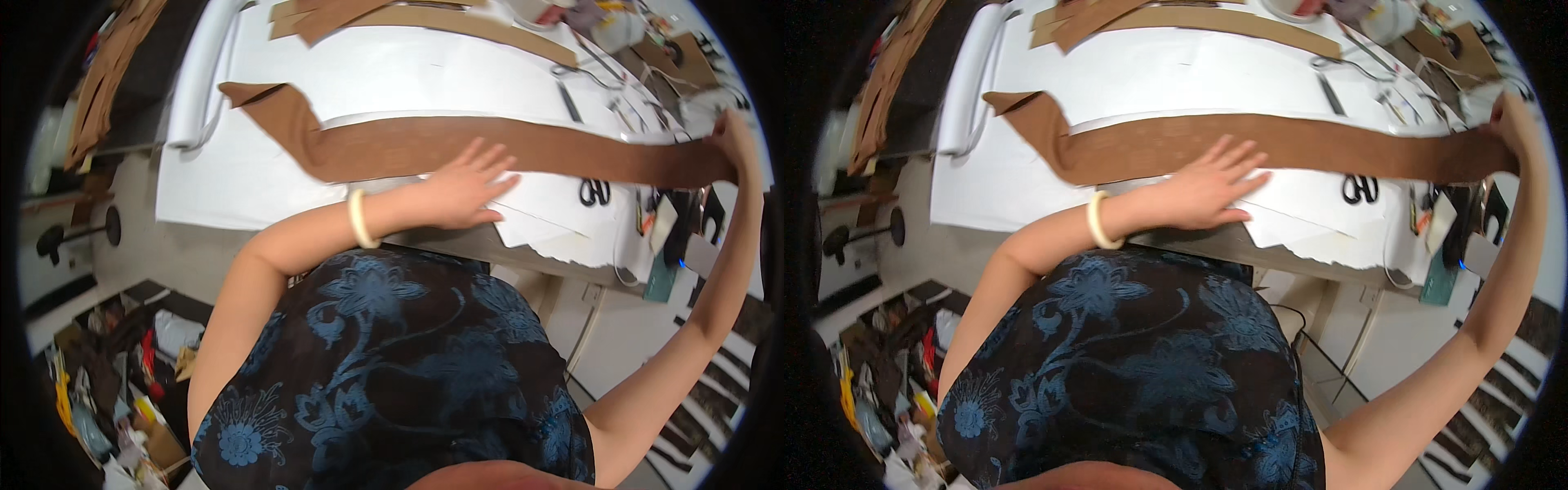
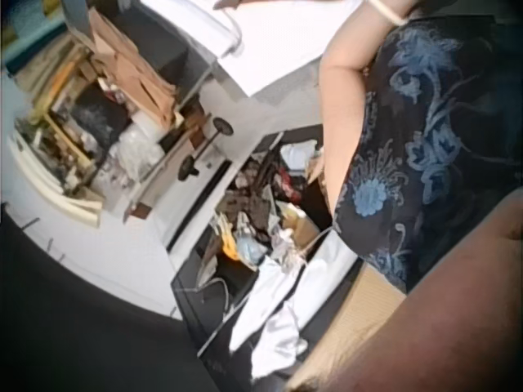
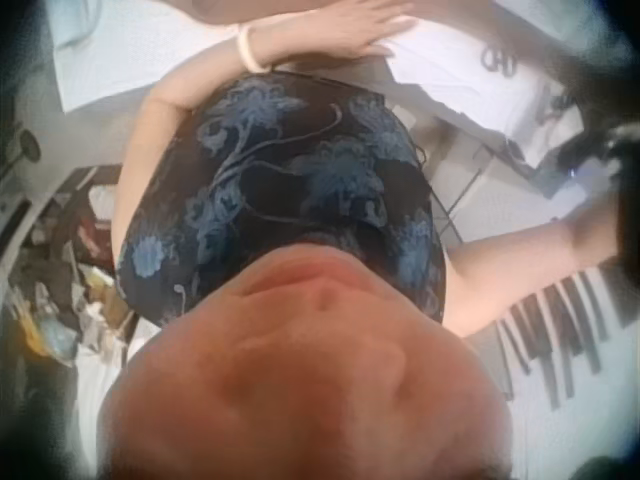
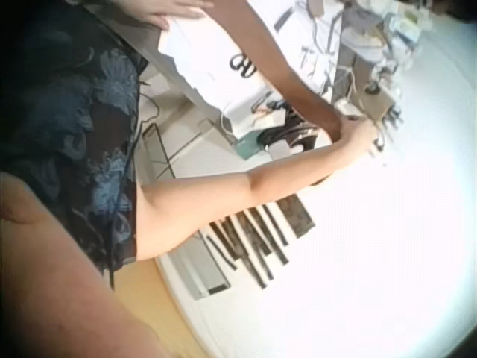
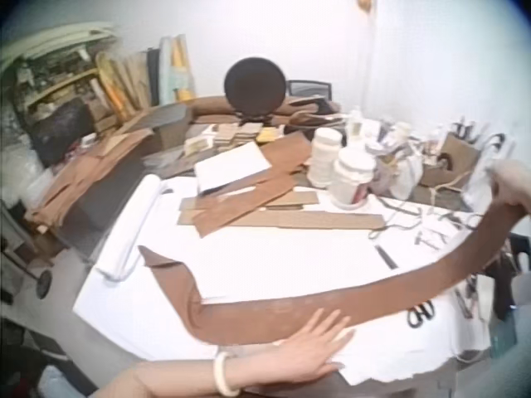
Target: The person uses scissors to trim a long strip of brown material on a white work surface. They then switch to a utility knife to make precise cuts and trim the edges of the material further. The person handles the material and tools with both hands throughout the process.
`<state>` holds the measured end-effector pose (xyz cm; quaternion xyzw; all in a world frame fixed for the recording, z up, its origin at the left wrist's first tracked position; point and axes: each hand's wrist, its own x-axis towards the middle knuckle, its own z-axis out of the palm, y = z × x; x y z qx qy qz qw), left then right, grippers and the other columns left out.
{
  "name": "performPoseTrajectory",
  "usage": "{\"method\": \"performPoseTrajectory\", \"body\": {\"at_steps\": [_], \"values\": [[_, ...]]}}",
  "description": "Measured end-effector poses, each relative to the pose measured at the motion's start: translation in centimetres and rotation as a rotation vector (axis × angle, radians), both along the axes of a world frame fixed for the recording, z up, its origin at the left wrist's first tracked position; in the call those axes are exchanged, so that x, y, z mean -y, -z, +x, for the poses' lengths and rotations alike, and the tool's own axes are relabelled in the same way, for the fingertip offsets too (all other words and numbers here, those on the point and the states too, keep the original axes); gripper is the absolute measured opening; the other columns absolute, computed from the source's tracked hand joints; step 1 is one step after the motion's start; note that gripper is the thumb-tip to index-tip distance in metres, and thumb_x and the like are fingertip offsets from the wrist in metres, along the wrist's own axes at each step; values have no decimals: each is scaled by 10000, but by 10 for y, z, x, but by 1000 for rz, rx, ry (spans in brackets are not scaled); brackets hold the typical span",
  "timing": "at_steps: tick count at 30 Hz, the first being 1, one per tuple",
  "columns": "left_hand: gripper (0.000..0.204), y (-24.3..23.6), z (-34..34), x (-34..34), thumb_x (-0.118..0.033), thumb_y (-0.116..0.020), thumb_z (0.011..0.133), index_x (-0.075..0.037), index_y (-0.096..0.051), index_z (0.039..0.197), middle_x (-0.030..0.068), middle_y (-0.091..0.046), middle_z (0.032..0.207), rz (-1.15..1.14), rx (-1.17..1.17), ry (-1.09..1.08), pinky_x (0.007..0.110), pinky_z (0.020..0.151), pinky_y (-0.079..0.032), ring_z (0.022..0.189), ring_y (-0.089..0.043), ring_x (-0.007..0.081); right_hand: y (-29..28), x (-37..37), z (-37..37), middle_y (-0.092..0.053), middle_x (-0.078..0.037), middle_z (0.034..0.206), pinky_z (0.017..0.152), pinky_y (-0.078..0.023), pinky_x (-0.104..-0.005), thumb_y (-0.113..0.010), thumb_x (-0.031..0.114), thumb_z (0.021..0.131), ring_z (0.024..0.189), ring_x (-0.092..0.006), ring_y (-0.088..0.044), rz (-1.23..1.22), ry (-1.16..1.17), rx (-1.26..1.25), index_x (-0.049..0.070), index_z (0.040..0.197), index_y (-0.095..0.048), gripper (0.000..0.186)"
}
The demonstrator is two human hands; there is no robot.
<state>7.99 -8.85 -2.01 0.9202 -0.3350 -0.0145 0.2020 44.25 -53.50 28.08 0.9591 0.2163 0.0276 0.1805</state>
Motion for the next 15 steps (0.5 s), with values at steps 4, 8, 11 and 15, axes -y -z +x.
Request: {"method": "performPoseTrajectory", "body": {"at_steps": [4,8,11,15], "values": [[757,14,14,29,-563,-414,1112,-38,-348,1652,258,-266,1727,-40,62,70,609,1324,-86,1631,-164,437,76,-7,-9,-694,-169,862,753,-562,-465,-986,176,556,876,-393,-704,-109,76,6,48,781,-653,422],[705,11,35,59,-498,-484,1107,-12,-409,1611,265,-282,1718,-209,74,145,569,1331,-139,1624,-190,435,124,-40,-54,-700,-132,1119,872,-553,-472,-923,193,731,1015,-375,-689,-205,-125,167,63,1001,-744,349],[591,-12,31,35,-367,-612,1066,-11,-515,1529,247,-432,1636,-489,149,65,522,1312,-263,1555,-371,402,179,-149,-124,-703,-126,1195,944,-551,-488,-820,192,899,1091,-361,-681,318,-248,29,44,1142,-764,290],[192,-71,3,-67,-118,-737,958,-29,-740,1128,141,-746,1144,-574,184,-268,414,942,-605,1039,-729,300,227,-219,-259,-657,-163,1400,1066,-525,-436,-717,121,984,1263,-357,-646,827,-223,-405,41,1257,-746,286]]}}
